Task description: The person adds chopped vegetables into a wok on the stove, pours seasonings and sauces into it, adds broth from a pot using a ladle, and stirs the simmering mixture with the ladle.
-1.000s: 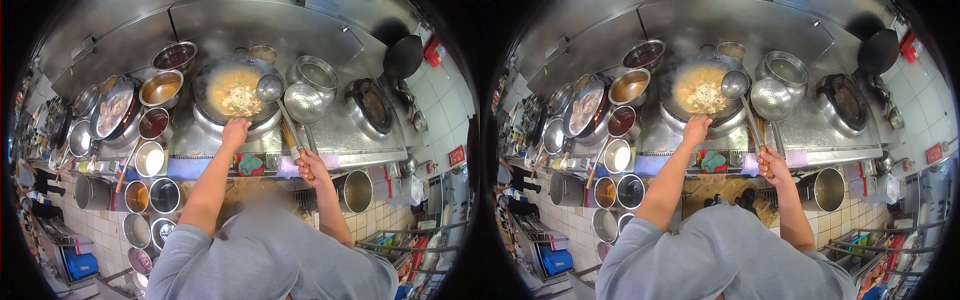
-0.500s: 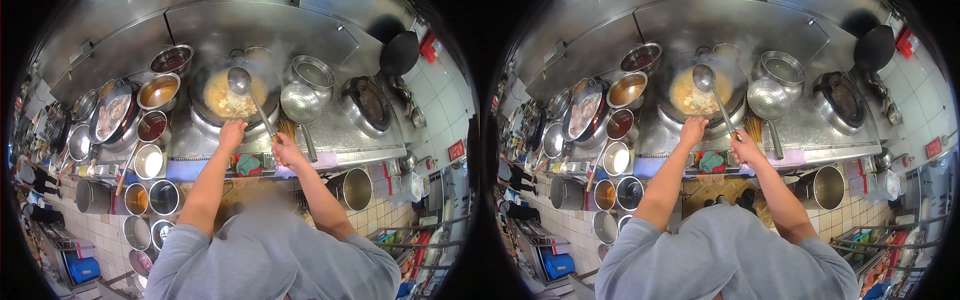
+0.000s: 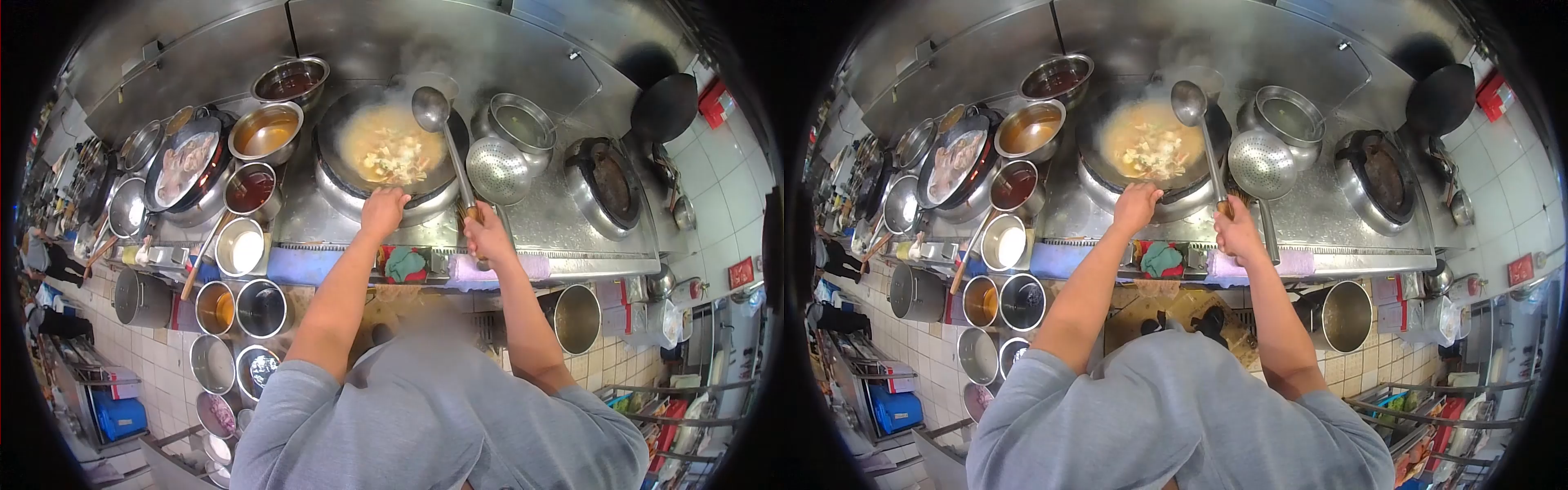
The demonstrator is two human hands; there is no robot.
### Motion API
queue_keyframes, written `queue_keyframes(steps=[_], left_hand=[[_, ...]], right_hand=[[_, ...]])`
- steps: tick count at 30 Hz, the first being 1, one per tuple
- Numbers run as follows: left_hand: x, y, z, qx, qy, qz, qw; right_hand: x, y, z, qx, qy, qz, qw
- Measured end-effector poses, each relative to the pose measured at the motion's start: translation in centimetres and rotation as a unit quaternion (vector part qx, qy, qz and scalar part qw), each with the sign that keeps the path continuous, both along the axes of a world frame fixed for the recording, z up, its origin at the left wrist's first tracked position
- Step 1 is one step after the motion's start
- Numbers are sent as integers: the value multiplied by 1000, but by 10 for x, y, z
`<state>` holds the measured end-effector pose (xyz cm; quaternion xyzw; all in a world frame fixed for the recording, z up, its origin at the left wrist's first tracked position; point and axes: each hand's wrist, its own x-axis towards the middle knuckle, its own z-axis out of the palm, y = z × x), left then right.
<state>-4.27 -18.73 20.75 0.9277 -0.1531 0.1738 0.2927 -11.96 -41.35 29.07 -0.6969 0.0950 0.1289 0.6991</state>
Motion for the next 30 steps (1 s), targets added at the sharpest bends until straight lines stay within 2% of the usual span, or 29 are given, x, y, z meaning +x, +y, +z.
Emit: queue_keyframes(steps=[5, 7, 8, 10, 15, 30], left_hand=[[0, -1, 0, 7, -10, -1, 1000], [0, -1, -3, 6, -9, 2, 1000], [1, 0, -3, 9, -16, -4, 1000], [1, 0, -3, 12, -24, -9, 1000], [-3, -1, 3, 5, 10, 9, 1000], [0, 0, 0, 24, -4, 1, 1000]], right_hand=[[-1, -12, 3, 60, -1, -14, 998], [-1, -14, 10, 161, 40, -10, 986], [0, -15, 9, 161, 40, -11, 986], [2, -17, 7, 237, 64, 15, 969], [4, -14, -2, 242, 82, 40, 966], [5, -16, -9, 178, 64, 26, 982]])
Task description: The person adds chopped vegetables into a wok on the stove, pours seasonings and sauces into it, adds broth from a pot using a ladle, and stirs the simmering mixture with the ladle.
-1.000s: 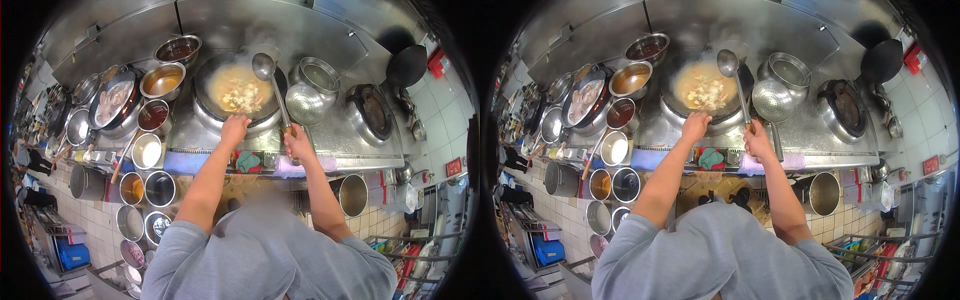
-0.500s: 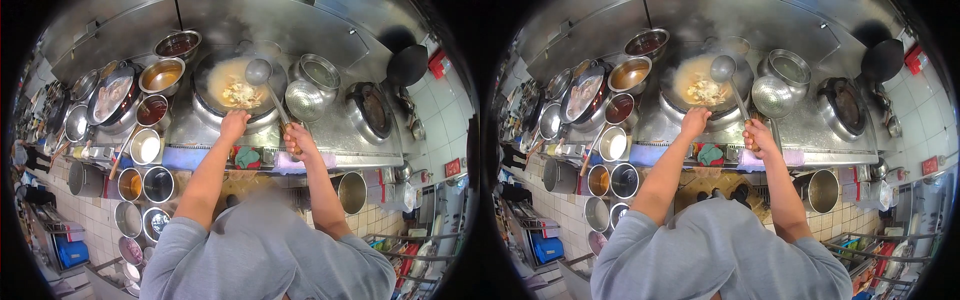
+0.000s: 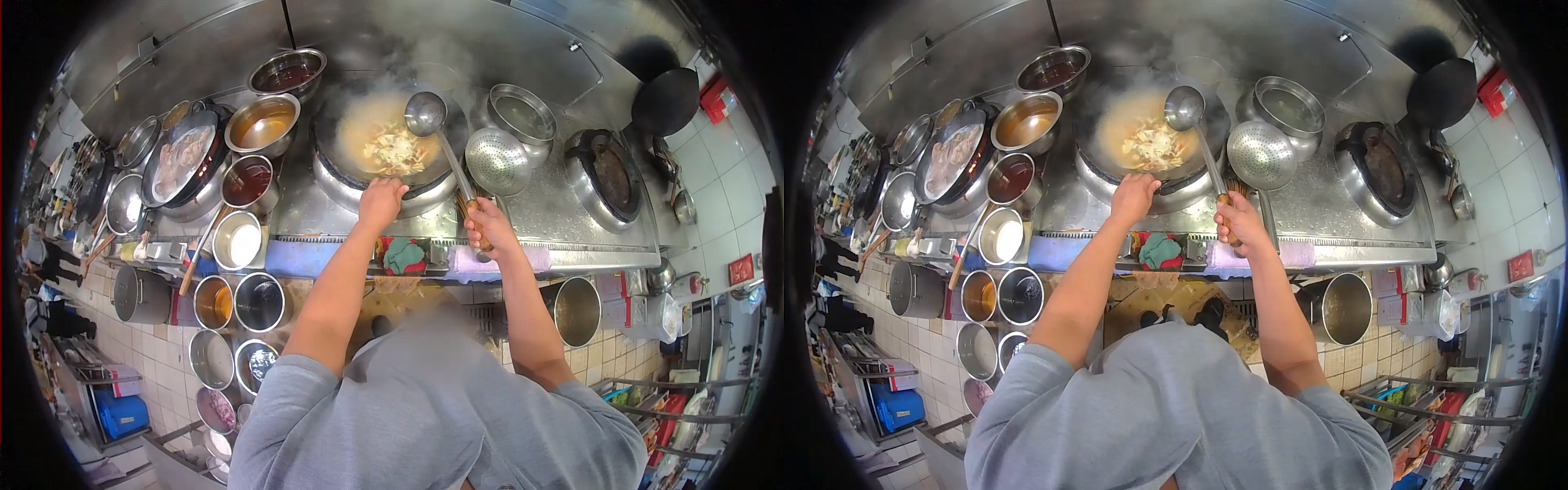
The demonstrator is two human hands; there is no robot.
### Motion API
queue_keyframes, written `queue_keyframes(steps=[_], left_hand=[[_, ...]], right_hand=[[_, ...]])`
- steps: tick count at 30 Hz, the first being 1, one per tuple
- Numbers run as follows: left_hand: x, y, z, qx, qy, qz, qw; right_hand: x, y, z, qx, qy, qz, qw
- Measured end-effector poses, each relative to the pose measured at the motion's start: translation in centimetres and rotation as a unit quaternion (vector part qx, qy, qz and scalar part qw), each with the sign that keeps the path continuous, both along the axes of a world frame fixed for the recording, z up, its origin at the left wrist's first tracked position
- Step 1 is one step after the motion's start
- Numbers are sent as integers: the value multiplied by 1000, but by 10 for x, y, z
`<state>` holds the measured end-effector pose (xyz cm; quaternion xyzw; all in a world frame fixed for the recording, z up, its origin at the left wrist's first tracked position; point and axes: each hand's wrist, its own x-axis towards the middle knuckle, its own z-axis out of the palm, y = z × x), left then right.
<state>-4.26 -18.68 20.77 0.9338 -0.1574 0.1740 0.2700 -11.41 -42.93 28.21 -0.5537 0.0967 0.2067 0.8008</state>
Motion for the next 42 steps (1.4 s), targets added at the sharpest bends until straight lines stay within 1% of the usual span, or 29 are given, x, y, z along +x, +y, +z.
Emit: queue_keyframes(steps=[4, 7, 8, 9, 11, 13, 19, 21, 24, 28, 30, 36, 40, 42], left_hand=[[1, 1, -2, 3, 1, -5, 1000], [1, 1, -2, -2, -15, -8, 1000], [0, 1, 0, 0, 2, -1, 1000], [-2, 0, 3, 1, 19, 5, 1000], [-2, 0, 2, 0, 16, 1, 1000], [-1, 1, 0, 0, 12, -3, 1000], [1, 1, -4, 0, -19, -2, 1000], [-1, 1, 1, -4, 17, -1, 1000], [2, 0, -5, -4, 9, 7, 1000], [-1, 0, 0, -9, 10, 4, 1000], [-2, 0, 5, -11, 38, 4, 999], [-3, 1, 8, -6, 26, -10, 1000], [0, 1, 0, -11, 15, -5, 1000], [1, 1, -2, 6, 3, 0, 1000]], right_hand=[[1, 3, -7, -45, -4, 11, 999], [-3, 5, -8, -53, 10, 0, 999], [-4, 4, -7, -54, 9, -1, 998], [-6, 2, -6, -34, 15, 7, 999], [-10, 0, -3, -14, 21, 15, 1000], [-12, -4, 0, 36, 38, 7, 999], [-20, -6, 6, 74, 38, 9, 997], [-21, -7, 6, 75, 36, 14, 996], [-21, -7, 6, 69, 35, 20, 997], [-21, -6, 1, 51, 42, 23, 998], [-21, -5, 0, 48, 43, 30, 997], [-24, -2, 0, 26, 44, 46, 998], [-29, 3, 1, 28, 53, 47, 997], [-36, 7, 8, 30, 51, 50, 997]])
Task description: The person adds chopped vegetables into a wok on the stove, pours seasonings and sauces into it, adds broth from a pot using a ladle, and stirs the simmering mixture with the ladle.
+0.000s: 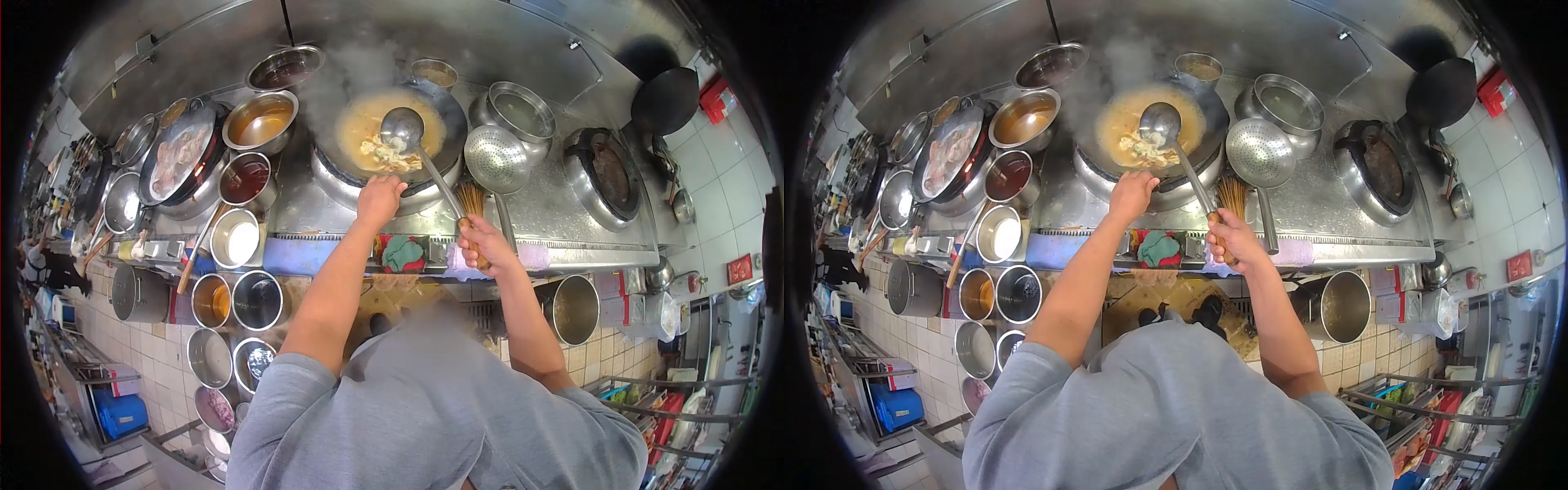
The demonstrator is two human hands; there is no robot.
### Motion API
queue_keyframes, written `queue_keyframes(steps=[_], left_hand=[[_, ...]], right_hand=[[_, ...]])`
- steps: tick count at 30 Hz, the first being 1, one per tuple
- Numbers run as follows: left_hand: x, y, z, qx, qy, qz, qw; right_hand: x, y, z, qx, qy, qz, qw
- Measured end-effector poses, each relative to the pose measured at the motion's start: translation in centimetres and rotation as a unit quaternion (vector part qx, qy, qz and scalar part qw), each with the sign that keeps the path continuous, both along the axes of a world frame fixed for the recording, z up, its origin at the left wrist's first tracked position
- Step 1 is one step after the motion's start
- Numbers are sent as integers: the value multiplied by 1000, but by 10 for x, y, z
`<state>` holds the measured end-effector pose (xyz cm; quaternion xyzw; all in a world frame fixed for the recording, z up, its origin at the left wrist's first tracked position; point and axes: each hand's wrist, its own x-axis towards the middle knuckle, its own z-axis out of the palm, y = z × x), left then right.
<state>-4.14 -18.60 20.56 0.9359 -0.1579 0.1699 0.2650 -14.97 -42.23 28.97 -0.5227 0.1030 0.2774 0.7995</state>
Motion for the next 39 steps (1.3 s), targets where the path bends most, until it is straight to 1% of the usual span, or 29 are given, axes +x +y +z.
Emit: queue_keyframes(steps=[4, 6, 14, 17, 19, 23, 29, 32, 34, 35, 37, 38, 39], left_hand=[[-2, -1, 1, -5, -7, 7, 1000], [-4, -2, 4, -25, 4, 8, 1000], [-4, -1, 5, -21, -5, 8, 1000], [-2, 0, 3, -20, -4, 4, 1000], [-1, 1, 0, -16, -6, -2, 1000], [-1, 0, 0, -23, -7, -4, 1000], [-3, 1, 5, -14, 7, -9, 1000], [-3, 1, 4, -14, 6, -6, 1000], [-2, 1, 4, -12, 8, -5, 1000], [-2, 1, 3, -11, 9, -8, 1000], [-1, 2, 3, -9, 9, -12, 1000], [0, 2, 2, -3, 6, -12, 1000], [0, 2, 1, 3, 3, -13, 1000]], right_hand=[[-1, 8, 2, 15, 3, 12, 1000], [0, 13, 5, 26, 9, 13, 1000], [-4, 22, 22, 65, 19, 13, 998], [-5, 19, 25, 53, 9, 26, 998], [-5, 16, 21, -17, -19, 46, 999], [-3, 12, 11, 1, 3, 22, 1000], [-6, 5, 5, -31, -11, -3, 999], [-6, -1, 7, -14, -9, -5, 1000], [-6, -2, 10, 32, 10, -23, 999], [-5, -2, 14, 33, 11, -25, 999], [7, -2, 26, 113, 46, -28, 992], [17, -4, 29, 114, 47, -29, 992], [30, -9, 33, 203, 81, -8, 976]])
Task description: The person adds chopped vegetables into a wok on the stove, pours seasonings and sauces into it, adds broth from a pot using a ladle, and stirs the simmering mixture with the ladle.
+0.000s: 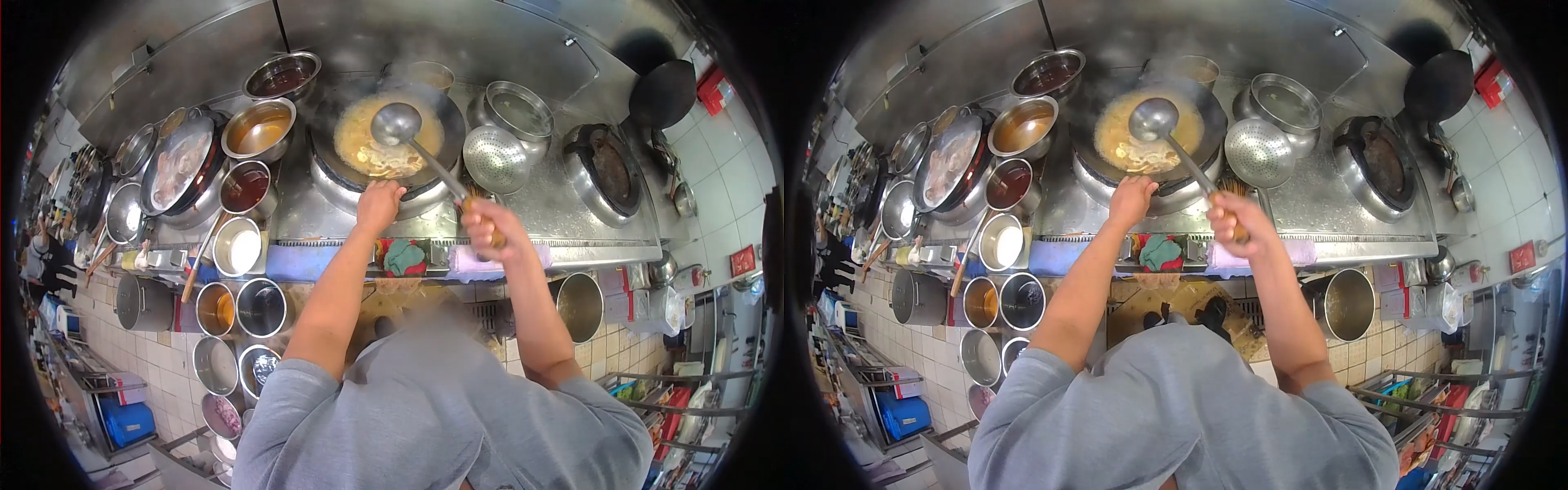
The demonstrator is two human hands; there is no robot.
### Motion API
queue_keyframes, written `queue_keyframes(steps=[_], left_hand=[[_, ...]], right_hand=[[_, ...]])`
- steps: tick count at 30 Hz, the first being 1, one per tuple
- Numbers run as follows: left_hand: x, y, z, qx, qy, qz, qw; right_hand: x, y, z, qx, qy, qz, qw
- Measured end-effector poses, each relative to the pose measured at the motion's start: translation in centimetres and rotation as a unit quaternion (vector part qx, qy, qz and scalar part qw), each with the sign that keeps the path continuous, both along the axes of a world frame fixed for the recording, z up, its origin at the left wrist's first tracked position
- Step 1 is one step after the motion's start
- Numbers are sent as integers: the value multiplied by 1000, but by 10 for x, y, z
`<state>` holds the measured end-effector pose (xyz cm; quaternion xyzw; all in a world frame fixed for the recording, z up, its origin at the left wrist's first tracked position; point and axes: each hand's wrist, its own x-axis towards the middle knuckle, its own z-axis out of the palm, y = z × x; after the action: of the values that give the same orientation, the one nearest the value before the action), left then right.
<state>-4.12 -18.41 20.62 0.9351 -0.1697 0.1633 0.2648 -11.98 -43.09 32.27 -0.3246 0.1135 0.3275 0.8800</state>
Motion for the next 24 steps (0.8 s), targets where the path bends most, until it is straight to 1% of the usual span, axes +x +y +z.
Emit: queue_keyframes(steps=[1, 3, 5, 6, 7, 8, 9, 11, 13, 15, 16, 18, 20, 22, 23, 24], left_hand=[[0, 0, 0, 1, 0, -2, 1000], [-3, 0, 2, -22, -9, -1, 1000], [-4, -1, 5, -12, 13, 10, 1000], [-3, -2, 8, -2, 32, 22, 999], [-2, -2, 7, 0, 28, 20, 999], [-3, -1, 5, -2, 24, 23, 999], [-2, 0, 3, -5, 21, 27, 999], [-2, 1, 7, -8, 18, 26, 999], [-4, 1, 5, -18, 26, 38, 999], [-3, 2, 2, -30, 1, 19, 999], [-2, 3, -1, -29, 9, 20, 999], [0, 3, -3, -29, -19, 9, 999], [-4, 1, 1, -29, -36, -11, 999], [-7, -2, 5, -29, -16, 28, 999], [-7, -1, 5, -26, -29, 23, 999], [-6, -2, 5, -23, -28, 20, 999]], right_hand=[[14, -3, 5, 92, 28, 20, 995], [44, -5, 15, 235, 42, -11, 971], [81, -2, 1, 328, -12, -36, 944], [91, 10, -7, 329, -14, -38, 943], [103, 30, -12, -20, -118, -122, 985], [110, 41, -14, -365, -205, -193, 887], [109, 36, -13, -363, -210, -197, 886], [97, 11, -13, -361, -169, -215, 891], [65, -12, -12, -325, -160, -179, 915], [24, -19, -6, -264, -137, -153, 942], [11, -21, -7, -265, -130, -150, 944], [-10, -29, -6, -92, -87, -84, 988], [-24, -21, -7, -97, -69, -97, 988], [-29, -13, -17, -106, -82, -45, 990], [-30, -8, -20, -133, -74, -39, 988], [-31, -3, -21, -131, -73, -42, 988]])
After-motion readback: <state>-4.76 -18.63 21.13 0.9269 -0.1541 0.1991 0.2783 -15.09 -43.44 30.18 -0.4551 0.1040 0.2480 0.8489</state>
